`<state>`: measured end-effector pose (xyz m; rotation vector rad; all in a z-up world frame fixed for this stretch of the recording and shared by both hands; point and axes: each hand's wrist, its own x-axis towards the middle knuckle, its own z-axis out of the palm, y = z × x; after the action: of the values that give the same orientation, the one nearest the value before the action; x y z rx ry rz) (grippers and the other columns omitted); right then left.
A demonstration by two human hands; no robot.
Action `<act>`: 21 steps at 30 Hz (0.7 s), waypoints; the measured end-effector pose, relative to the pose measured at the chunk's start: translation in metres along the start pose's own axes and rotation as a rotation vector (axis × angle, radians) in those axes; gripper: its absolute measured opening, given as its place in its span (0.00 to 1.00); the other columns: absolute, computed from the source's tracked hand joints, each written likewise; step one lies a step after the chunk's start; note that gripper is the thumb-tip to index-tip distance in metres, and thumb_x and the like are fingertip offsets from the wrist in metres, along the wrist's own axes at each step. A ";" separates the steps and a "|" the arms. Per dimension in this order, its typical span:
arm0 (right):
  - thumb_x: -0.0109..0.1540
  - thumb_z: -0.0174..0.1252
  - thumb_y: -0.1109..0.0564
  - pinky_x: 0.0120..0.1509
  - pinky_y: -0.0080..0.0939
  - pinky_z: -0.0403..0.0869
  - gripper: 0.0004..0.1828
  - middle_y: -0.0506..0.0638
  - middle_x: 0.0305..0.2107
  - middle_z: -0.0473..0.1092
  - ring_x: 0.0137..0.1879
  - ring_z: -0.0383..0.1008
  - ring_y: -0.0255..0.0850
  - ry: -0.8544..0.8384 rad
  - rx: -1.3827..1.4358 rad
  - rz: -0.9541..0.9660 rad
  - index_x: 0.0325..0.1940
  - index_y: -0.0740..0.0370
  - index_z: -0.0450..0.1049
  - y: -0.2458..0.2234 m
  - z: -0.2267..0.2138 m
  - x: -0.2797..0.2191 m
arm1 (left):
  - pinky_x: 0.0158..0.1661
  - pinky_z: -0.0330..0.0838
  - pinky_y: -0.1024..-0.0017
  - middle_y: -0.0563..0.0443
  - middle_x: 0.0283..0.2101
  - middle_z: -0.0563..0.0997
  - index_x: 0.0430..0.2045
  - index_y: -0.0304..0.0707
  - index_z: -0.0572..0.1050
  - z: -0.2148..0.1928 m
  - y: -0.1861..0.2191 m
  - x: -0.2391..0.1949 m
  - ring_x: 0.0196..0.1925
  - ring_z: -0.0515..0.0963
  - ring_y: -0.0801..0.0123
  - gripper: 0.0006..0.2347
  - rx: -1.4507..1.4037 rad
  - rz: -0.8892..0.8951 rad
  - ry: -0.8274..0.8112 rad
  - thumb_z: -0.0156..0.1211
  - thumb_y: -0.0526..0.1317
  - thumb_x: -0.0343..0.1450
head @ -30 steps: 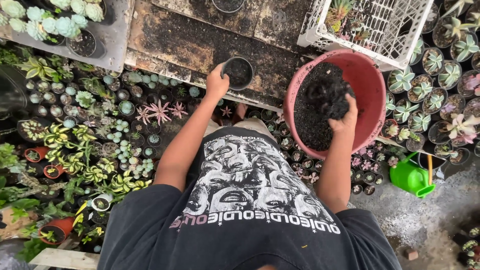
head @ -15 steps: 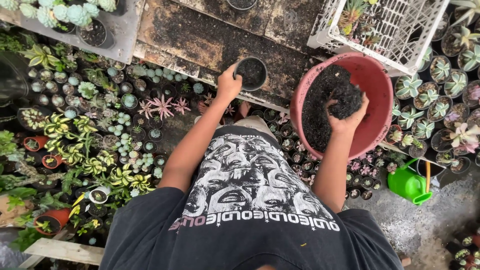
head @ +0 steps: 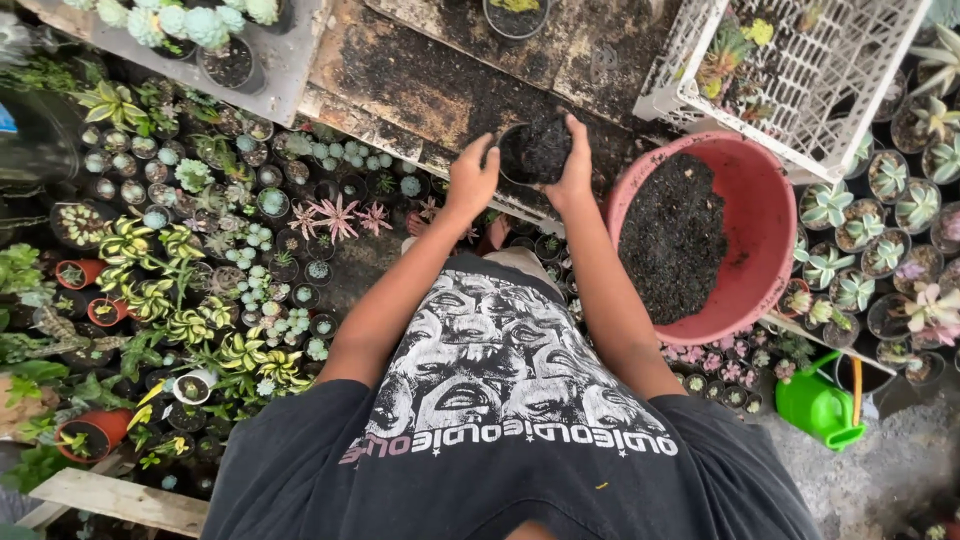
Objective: Potting succulent cuttings by filling small plastic pots with soil and placing the plants inside.
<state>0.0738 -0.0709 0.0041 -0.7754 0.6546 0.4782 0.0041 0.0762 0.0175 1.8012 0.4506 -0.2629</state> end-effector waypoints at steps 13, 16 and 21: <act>0.60 0.54 0.51 0.60 0.48 0.65 0.14 0.54 0.43 0.71 0.55 0.69 0.48 -0.059 -1.149 -0.619 0.49 0.54 0.73 0.018 -0.029 0.028 | 0.65 0.41 0.42 0.29 0.64 0.51 0.63 0.32 0.50 0.029 -0.029 0.022 0.67 0.49 0.39 0.20 -0.158 0.168 -0.163 0.29 0.44 0.77; 0.61 0.49 0.52 0.61 0.52 0.64 0.17 0.56 0.48 0.69 0.57 0.66 0.52 -0.061 -1.229 -0.479 0.53 0.56 0.70 0.008 -0.025 0.020 | 0.66 0.38 0.47 0.34 0.66 0.48 0.64 0.35 0.49 0.027 -0.021 0.024 0.69 0.46 0.44 0.20 0.109 0.230 -0.247 0.31 0.43 0.76; 0.59 0.45 0.60 0.61 0.54 0.65 0.21 0.59 0.48 0.68 0.57 0.67 0.54 -0.030 -1.308 -0.433 0.57 0.59 0.67 -0.008 -0.031 0.008 | 0.67 0.26 0.51 0.35 0.68 0.39 0.65 0.32 0.46 0.046 -0.024 0.031 0.71 0.37 0.48 0.28 0.707 0.266 -0.400 0.38 0.50 0.73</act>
<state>0.0730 -0.0989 -0.0143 -2.0816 0.0421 0.4833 0.0238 0.0429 -0.0287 2.3872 -0.2020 -0.6375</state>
